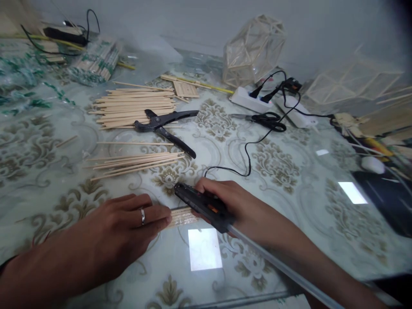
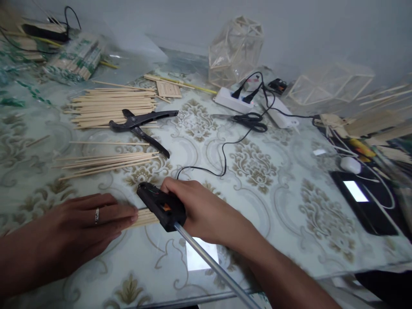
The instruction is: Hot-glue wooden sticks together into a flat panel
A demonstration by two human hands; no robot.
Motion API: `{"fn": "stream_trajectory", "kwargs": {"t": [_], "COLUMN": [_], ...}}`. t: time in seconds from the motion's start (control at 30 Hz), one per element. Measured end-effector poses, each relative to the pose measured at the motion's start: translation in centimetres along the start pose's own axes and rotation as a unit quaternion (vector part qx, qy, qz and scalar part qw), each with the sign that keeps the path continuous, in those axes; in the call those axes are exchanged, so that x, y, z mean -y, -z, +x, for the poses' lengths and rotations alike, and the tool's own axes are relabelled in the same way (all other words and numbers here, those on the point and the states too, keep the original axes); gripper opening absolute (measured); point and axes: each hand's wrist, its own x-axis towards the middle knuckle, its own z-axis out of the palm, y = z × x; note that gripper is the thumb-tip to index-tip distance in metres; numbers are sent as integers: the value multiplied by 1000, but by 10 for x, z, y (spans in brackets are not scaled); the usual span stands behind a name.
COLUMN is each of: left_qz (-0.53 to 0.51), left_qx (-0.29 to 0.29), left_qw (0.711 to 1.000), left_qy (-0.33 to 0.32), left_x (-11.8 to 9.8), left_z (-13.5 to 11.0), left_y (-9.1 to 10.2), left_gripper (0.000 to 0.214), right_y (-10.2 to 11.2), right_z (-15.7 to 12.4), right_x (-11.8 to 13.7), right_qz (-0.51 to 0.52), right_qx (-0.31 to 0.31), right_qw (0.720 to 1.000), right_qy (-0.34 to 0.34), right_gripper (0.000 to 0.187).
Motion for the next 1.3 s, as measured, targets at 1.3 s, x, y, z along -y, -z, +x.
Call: {"fn": "stream_trajectory", "kwargs": {"t": [1.3], "left_qz": [23], "left_qx": [1], "left_qw": [999], "left_qy": [22], "left_x": [5], "left_z": [-14], "left_y": [-9], "left_gripper": [28], "right_y": [0], "right_z": [0], "right_x": [2], "right_qz": [7], "right_qx": [-1], "right_qw": [1000], "right_qy": [18], "right_gripper": [20]}}
